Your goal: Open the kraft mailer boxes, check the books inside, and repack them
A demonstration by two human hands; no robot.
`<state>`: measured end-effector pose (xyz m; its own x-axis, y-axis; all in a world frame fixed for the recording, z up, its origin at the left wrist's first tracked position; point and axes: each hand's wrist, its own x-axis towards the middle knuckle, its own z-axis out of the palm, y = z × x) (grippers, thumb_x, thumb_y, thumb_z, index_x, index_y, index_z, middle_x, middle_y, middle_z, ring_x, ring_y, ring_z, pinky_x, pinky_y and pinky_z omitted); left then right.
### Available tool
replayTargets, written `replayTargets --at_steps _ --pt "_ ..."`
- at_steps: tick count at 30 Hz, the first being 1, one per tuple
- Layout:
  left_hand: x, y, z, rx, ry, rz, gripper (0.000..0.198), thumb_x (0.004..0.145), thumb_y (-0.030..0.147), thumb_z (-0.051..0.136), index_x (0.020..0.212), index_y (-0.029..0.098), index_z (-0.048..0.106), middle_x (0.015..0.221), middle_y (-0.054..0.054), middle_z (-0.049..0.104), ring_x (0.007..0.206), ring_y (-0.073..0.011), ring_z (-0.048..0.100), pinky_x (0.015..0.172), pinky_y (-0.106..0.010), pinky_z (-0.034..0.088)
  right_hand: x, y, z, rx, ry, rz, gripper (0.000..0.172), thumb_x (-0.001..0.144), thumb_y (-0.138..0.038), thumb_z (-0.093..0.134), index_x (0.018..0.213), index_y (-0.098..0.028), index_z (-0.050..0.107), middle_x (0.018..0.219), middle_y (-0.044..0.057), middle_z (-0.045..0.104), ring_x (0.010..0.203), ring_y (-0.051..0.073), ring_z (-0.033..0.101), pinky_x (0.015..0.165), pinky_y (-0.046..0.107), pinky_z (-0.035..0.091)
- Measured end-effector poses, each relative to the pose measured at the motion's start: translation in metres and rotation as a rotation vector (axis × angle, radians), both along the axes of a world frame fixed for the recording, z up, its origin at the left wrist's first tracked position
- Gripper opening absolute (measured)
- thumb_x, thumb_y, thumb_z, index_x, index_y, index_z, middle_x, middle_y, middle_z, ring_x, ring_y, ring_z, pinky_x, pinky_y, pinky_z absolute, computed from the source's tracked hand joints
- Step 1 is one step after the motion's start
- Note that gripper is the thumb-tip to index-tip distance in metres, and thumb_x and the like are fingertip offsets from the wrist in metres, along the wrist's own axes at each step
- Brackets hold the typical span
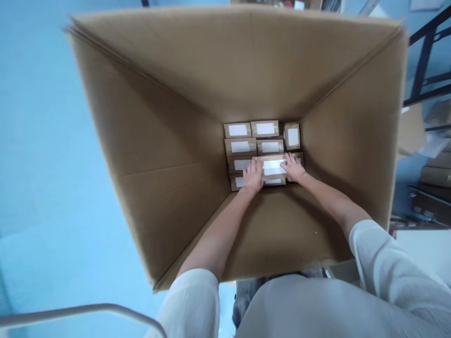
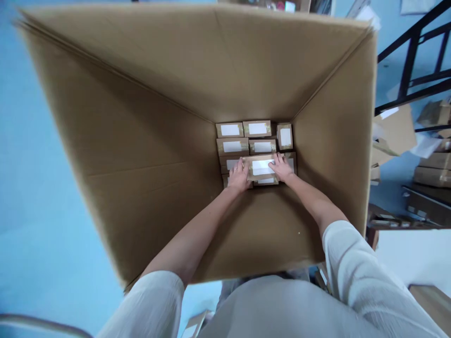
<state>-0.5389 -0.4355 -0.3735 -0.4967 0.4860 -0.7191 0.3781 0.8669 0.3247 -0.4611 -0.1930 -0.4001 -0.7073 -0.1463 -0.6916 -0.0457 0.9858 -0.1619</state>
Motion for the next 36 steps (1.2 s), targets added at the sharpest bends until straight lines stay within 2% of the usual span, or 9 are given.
replayTargets --at_steps 3,9,15,18,20,24,28,32,36 --pt "-0.013 -0.004 0.025 0.008 0.024 -0.026 0.117 0.089 0.034 0.087 0.185 0.023 0.021 0.194 -0.021 0.002 0.18 -0.0448 0.009 0.143 -0.068 0.021 -0.002 -0.007 0.037 -0.005 0.029 -0.009 0.088 0.075 -0.024 0.099 0.153 -0.021 0.059 0.191 0.027 0.018 0.175 0.049 0.019 0.136 0.069 0.024" --pt "-0.018 -0.031 0.124 0.05 0.086 -0.184 0.134 0.08 0.038 0.094 0.187 0.028 0.013 0.195 -0.018 -0.001 0.18 -0.0472 0.004 0.142 -0.073 0.013 0.024 -0.037 0.153 0.004 0.107 -0.126 0.09 0.072 -0.023 0.101 0.152 -0.019 0.061 0.189 0.029 0.019 0.175 0.049 0.02 0.137 0.066 0.023" --pt "-0.022 -0.052 0.212 0.18 0.183 -0.362 0.13 0.083 0.043 0.09 0.186 0.028 0.014 0.194 -0.02 0.007 0.177 -0.0461 0.019 0.143 -0.067 0.017 0.058 -0.064 0.254 0.053 0.219 -0.22 0.087 0.076 -0.03 0.098 0.155 -0.019 0.06 0.189 0.027 0.022 0.172 0.051 0.024 0.135 0.066 0.024" --pt "-0.025 -0.05 0.253 0.219 0.22 -0.44 0.128 0.08 0.037 0.091 0.185 0.024 0.019 0.193 -0.022 0.013 0.173 -0.0465 0.03 0.142 -0.059 0.024 0.072 -0.07 0.298 0.078 0.288 -0.255 0.084 0.077 -0.03 0.097 0.153 -0.018 0.062 0.188 0.028 0.025 0.169 0.052 0.026 0.133 0.065 0.026" --pt "-0.029 -0.044 0.279 0.242 0.259 -0.476 0.126 0.078 0.034 0.09 0.184 0.02 0.023 0.191 -0.025 0.016 0.171 -0.0482 0.034 0.142 -0.058 0.023 0.08 -0.069 0.325 0.085 0.332 -0.279 0.083 0.078 -0.031 0.097 0.152 -0.018 0.062 0.187 0.028 0.025 0.168 0.053 0.027 0.132 0.065 0.025" --pt "-0.036 -0.018 0.326 0.35 0.345 -0.55 0.126 0.08 0.038 0.087 0.185 0.02 0.021 0.193 -0.022 0.006 0.173 -0.0499 0.028 0.142 -0.059 0.019 0.097 -0.048 0.37 0.136 0.433 -0.335 0.087 0.08 -0.039 0.096 0.155 -0.016 0.059 0.188 0.029 0.023 0.167 0.055 0.024 0.132 0.066 0.022" --pt "-0.031 0.023 0.367 0.492 0.391 -0.639 0.12 0.088 0.049 0.082 0.186 0.021 0.019 0.194 -0.019 -0.002 0.175 -0.0484 0.021 0.142 -0.061 0.018 0.131 -0.007 0.407 0.236 0.533 -0.399 0.094 0.079 -0.052 0.098 0.156 -0.016 0.058 0.188 0.029 0.02 0.166 0.057 0.022 0.13 0.069 0.024" --pt "0.0 0.08 0.399 0.594 0.415 -0.727 0.113 0.093 0.053 0.078 0.186 0.022 0.022 0.194 -0.019 0.006 0.176 -0.0471 0.017 0.141 -0.066 0.015 0.19 0.037 0.438 0.32 0.584 -0.481 0.098 0.08 -0.057 0.097 0.158 -0.016 0.055 0.189 0.028 0.017 0.167 0.06 0.017 0.128 0.071 0.025" --pt "0.052 0.144 0.414 0.694 0.422 -0.828 0.107 0.096 0.051 0.075 0.185 0.02 0.023 0.193 -0.021 0.011 0.177 -0.0464 0.013 0.141 -0.068 0.009 0.264 0.077 0.458 0.395 0.583 -0.598 0.096 0.082 -0.056 0.094 0.159 -0.014 0.054 0.189 0.028 0.015 0.166 0.061 0.015 0.129 0.071 0.024"
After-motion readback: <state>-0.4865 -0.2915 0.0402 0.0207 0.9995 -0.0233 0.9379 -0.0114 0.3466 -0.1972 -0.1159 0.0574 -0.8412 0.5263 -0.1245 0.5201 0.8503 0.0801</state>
